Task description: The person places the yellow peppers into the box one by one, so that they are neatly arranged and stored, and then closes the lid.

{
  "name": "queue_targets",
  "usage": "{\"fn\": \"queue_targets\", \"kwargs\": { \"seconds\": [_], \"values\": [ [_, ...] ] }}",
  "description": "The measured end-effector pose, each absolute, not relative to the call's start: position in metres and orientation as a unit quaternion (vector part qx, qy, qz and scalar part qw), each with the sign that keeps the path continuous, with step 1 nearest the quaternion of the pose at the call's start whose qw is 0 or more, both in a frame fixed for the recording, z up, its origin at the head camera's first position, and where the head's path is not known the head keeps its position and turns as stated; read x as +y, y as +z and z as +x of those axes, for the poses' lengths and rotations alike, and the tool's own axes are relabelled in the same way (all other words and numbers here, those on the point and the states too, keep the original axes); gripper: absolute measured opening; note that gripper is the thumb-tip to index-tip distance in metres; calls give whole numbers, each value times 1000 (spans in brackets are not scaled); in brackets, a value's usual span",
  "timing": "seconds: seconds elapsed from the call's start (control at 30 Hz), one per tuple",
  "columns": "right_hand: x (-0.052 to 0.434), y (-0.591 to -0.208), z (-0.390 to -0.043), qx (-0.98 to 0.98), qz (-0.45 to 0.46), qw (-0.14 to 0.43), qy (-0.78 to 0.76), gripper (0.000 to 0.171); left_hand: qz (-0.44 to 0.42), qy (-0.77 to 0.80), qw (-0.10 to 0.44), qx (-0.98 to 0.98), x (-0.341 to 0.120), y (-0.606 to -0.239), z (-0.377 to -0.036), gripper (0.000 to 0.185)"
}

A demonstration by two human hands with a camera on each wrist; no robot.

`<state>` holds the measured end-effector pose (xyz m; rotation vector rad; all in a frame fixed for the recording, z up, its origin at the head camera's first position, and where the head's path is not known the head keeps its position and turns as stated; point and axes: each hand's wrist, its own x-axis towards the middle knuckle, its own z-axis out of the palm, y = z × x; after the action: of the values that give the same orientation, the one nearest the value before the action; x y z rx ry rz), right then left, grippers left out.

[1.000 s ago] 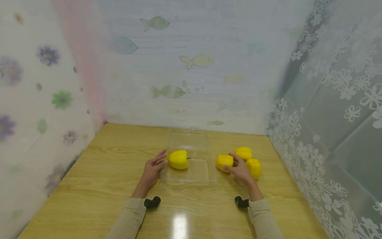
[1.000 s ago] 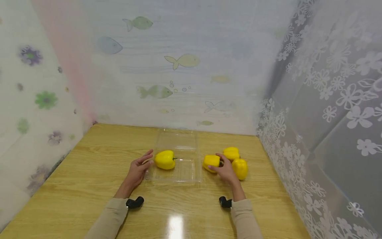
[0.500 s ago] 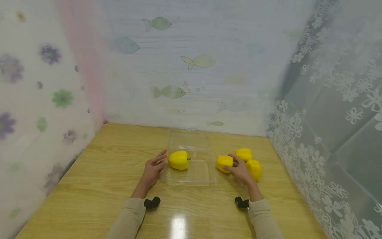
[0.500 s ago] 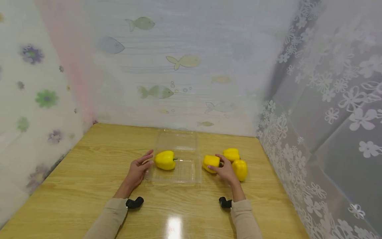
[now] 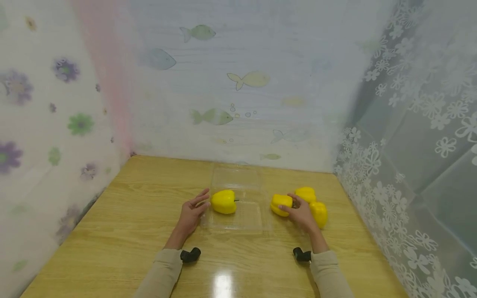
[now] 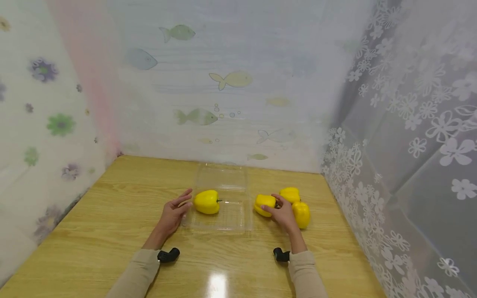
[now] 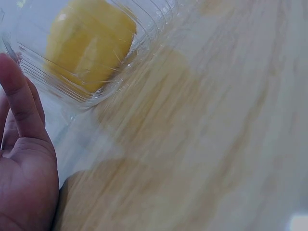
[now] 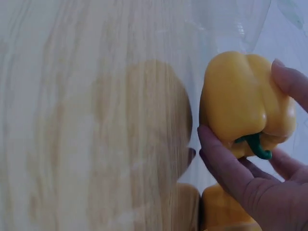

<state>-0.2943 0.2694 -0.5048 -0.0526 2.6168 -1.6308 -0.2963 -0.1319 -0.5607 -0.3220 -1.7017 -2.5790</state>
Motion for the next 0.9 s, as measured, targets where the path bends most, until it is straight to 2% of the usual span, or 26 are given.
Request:
{"fn": "queue_targets", "kwargs": {
  "seconds": [0.37, 0.9],
  "values": [
    [270, -508, -294, 813, -50, 5, -580, 72, -98, -823, 21, -558, -130, -560, -295, 48],
    [266, -508, -298, 750, -143, -45, -644, 64, -96, -824, 23, -557, -130, -558, -294, 49]
  ]
}}
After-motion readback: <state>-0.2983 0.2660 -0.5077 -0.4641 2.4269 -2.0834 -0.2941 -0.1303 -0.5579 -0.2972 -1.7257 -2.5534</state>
